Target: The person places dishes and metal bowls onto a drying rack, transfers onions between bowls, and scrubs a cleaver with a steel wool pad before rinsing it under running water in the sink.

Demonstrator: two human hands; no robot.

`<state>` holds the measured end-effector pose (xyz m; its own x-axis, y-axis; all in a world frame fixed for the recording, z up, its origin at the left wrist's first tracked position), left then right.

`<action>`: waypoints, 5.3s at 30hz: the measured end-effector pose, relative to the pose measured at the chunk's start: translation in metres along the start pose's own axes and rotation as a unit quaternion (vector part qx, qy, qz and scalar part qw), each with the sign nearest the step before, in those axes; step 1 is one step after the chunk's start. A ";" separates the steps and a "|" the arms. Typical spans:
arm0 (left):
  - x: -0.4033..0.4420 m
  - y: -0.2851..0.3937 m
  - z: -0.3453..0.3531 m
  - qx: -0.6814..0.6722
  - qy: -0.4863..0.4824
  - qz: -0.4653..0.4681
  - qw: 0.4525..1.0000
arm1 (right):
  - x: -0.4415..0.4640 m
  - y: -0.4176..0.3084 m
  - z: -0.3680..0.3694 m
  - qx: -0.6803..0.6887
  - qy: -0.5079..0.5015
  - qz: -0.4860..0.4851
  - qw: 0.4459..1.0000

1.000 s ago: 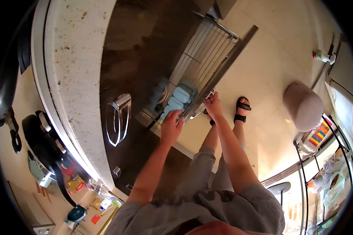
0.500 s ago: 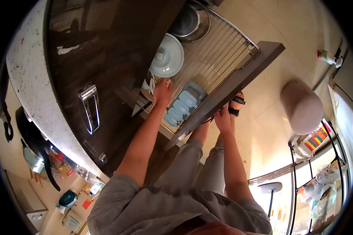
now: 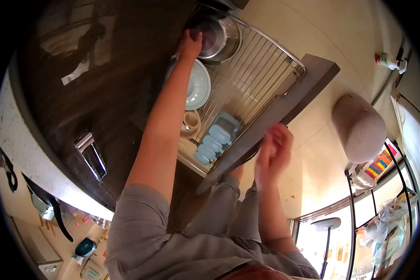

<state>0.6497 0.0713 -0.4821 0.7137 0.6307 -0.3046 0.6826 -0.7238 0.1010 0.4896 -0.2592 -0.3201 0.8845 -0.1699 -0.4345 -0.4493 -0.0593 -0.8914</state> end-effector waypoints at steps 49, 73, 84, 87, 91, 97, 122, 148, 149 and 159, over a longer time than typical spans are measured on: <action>-0.114 0.002 0.056 -0.161 -0.228 -0.028 0.960 | 0.162 0.144 0.084 -0.307 0.109 0.170 0.930; -0.137 -0.012 0.055 -0.355 -0.270 -0.062 0.893 | 0.173 0.110 0.075 -0.418 0.030 0.136 0.898; -0.144 -0.004 0.051 -0.281 -0.226 -0.090 0.928 | 0.165 0.093 0.076 -0.483 -0.008 0.029 0.875; -0.160 0.002 0.035 -0.162 -0.208 -0.071 0.962 | 0.158 0.087 0.078 -0.508 0.008 -0.045 0.860; -0.165 0.046 -0.018 -0.075 -0.069 0.129 0.986 | 0.137 0.070 0.078 -0.504 -0.005 -0.131 0.854; -0.139 0.101 -0.004 -0.008 -0.188 0.374 0.908 | 0.126 0.061 0.077 -0.440 -0.052 -0.131 0.887; -0.166 0.077 -0.020 0.007 -0.126 0.609 0.783 | 0.161 0.093 0.086 -0.223 -0.569 0.262 0.747; -0.184 0.044 -0.034 -0.100 -0.427 0.444 0.781 | 0.076 0.042 0.077 -0.168 -0.424 0.149 0.878; -0.182 0.045 -0.034 -0.099 -0.444 0.446 0.771 | 0.061 0.046 0.076 -0.153 -0.409 0.134 0.890; -0.197 0.037 -0.140 -0.149 -0.405 0.451 0.781 | -0.026 -0.004 0.087 -0.103 -0.338 0.060 0.933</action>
<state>0.5565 -0.0400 -0.2858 0.6749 -0.5692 -0.4697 0.0525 -0.5978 0.8000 0.4797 -0.1689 -0.3165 0.6720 0.4688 -0.5732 -0.5028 -0.2794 -0.8180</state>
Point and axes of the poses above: each hand's wrist, its own x-axis towards the middle knuckle, its own z-axis out of the palm, y = z × x, the point moved 5 cm from there along x, towards the middle knuckle, and after that the axes turned 7 degrees about -z, right-handed, at the moved point
